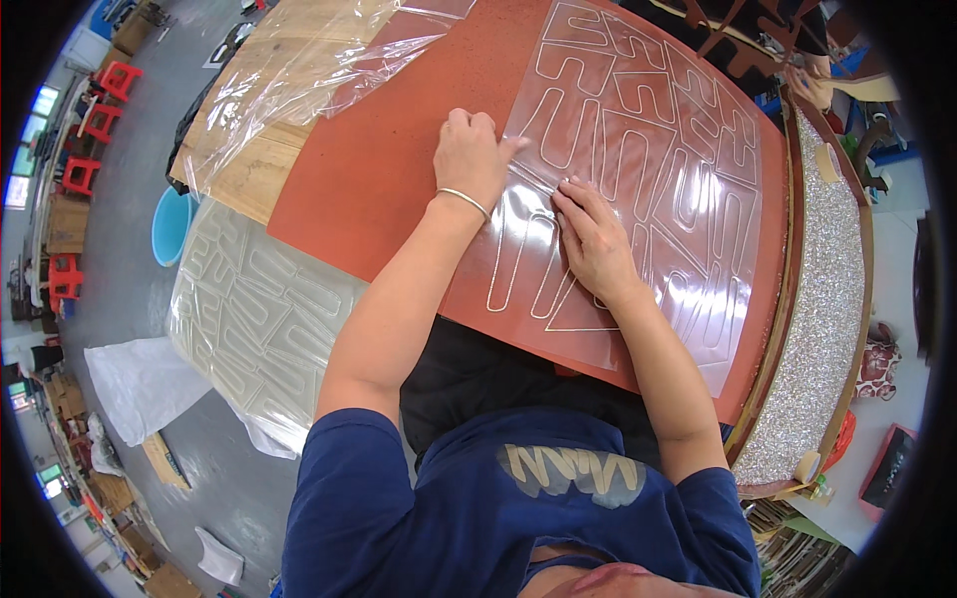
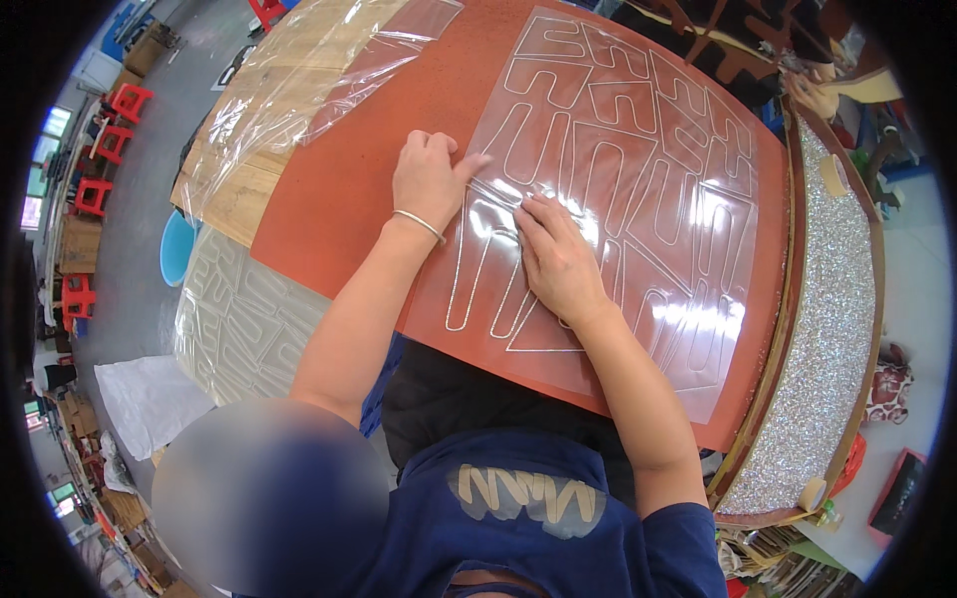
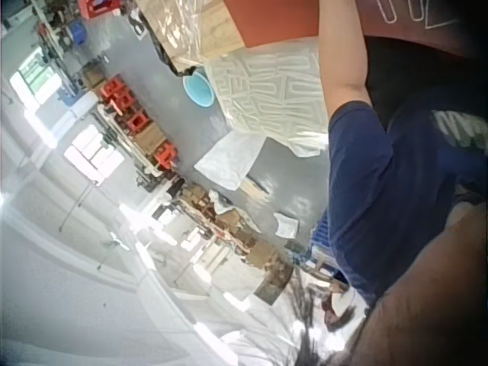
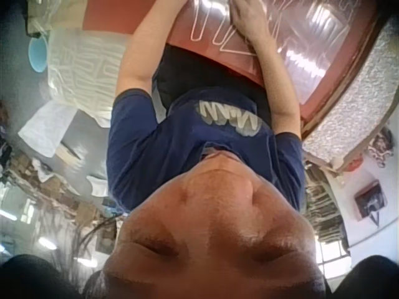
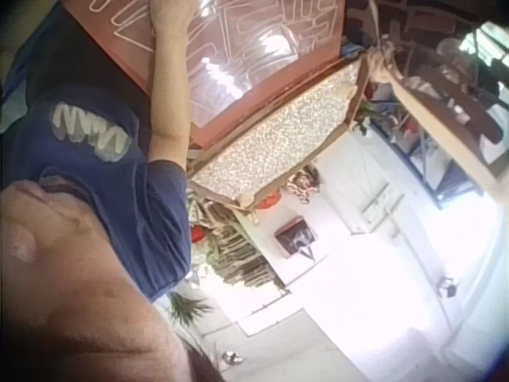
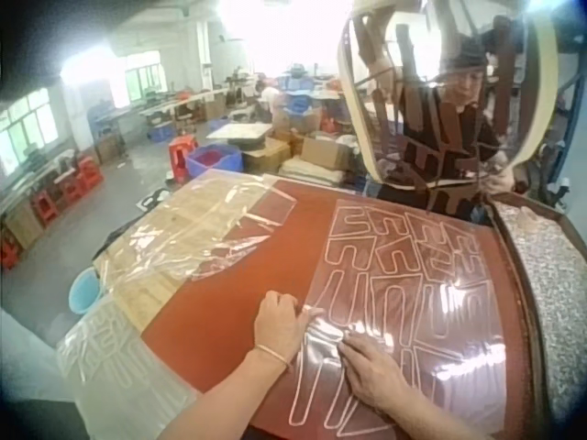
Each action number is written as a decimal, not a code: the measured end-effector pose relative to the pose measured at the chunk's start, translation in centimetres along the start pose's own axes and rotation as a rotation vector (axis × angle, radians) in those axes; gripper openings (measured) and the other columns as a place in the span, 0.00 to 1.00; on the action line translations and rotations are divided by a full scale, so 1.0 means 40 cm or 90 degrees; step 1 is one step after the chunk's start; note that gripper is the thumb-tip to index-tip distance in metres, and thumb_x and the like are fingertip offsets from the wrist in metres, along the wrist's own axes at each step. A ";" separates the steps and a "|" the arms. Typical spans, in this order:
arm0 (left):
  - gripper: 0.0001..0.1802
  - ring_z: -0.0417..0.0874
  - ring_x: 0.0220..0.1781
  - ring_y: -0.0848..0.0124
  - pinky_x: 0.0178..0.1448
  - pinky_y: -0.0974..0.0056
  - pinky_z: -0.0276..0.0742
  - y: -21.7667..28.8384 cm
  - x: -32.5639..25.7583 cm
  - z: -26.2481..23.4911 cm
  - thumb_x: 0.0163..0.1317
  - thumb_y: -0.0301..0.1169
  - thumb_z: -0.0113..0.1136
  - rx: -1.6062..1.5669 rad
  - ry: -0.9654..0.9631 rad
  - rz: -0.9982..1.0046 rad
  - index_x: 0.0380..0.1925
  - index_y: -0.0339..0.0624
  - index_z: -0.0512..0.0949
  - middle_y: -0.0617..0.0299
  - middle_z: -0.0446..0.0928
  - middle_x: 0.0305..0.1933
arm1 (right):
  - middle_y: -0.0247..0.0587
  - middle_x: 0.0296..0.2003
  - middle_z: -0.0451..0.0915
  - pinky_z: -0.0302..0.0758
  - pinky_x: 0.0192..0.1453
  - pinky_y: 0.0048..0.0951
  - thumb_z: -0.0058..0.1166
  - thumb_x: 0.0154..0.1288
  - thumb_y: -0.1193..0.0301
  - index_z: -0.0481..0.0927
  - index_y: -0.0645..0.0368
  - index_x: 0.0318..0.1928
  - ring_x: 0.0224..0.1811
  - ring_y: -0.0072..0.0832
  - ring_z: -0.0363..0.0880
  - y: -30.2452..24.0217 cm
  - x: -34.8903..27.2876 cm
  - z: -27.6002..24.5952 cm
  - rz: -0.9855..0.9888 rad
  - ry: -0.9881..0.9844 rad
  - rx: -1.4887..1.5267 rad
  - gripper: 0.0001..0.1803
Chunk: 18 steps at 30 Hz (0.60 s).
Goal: Applying adhesive glitter material onto pre-cut shoe components using a transfer frame.
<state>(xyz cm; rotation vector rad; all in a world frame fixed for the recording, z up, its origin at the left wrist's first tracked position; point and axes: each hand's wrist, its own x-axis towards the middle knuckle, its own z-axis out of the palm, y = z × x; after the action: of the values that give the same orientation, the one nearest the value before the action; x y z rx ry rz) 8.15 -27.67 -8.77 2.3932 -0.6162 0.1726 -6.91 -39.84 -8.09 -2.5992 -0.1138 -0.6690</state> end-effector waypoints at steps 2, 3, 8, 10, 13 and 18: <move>0.22 0.70 0.49 0.57 0.52 0.54 0.66 0.000 -0.003 -0.010 0.48 0.49 0.67 0.041 0.017 0.002 0.32 0.43 0.79 0.55 0.71 0.41 | 0.48 0.46 0.75 0.70 0.59 0.39 0.52 0.58 0.80 0.76 0.67 0.44 0.53 0.45 0.73 0.008 -0.003 0.000 0.023 0.000 0.042 0.12; 0.20 0.68 0.52 0.57 0.55 0.52 0.62 0.001 -0.002 -0.022 0.47 0.50 0.67 0.082 0.036 0.002 0.32 0.47 0.80 0.57 0.71 0.43 | 0.48 0.46 0.75 0.70 0.59 0.39 0.52 0.58 0.80 0.76 0.67 0.44 0.53 0.45 0.73 0.010 -0.004 -0.003 0.021 0.006 0.043 0.12; 0.14 0.62 0.57 0.59 0.61 0.51 0.52 0.012 0.020 -0.038 0.46 0.47 0.69 0.021 -0.033 -0.136 0.29 0.55 0.81 0.62 0.71 0.45 | 0.48 0.51 0.75 0.66 0.64 0.36 0.49 0.62 0.79 0.77 0.69 0.44 0.58 0.38 0.71 0.069 0.001 -0.051 0.321 0.043 0.613 0.11; 0.11 0.62 0.57 0.59 0.63 0.51 0.50 0.015 0.019 -0.033 0.47 0.44 0.68 0.008 -0.035 -0.152 0.28 0.56 0.81 0.61 0.70 0.46 | 0.54 0.49 0.75 0.66 0.65 0.38 0.50 0.63 0.74 0.75 0.72 0.46 0.57 0.40 0.72 0.131 0.004 -0.076 0.470 0.125 1.110 0.14; 0.09 0.62 0.57 0.59 0.62 0.51 0.51 0.000 0.012 -0.025 0.49 0.42 0.67 0.004 -0.035 -0.129 0.29 0.56 0.82 0.62 0.71 0.46 | 0.52 0.46 0.78 0.69 0.62 0.39 0.47 0.65 0.73 0.76 0.71 0.43 0.54 0.40 0.74 0.203 -0.031 -0.142 0.483 0.163 1.087 0.13; 0.06 0.63 0.58 0.60 0.61 0.51 0.53 -0.038 -0.010 -0.018 0.52 0.37 0.63 -0.016 -0.005 -0.073 0.31 0.55 0.83 0.63 0.72 0.46 | 0.49 0.46 0.78 0.69 0.59 0.34 0.49 0.65 0.69 0.77 0.67 0.45 0.53 0.37 0.74 0.165 -0.139 -0.339 0.596 0.101 0.473 0.14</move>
<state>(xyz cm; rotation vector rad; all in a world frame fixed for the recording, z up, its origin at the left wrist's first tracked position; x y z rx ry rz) 8.55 -26.04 -9.18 2.3976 -0.4799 0.1048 -16.50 -51.61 -2.84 -1.6013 0.7190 -0.3594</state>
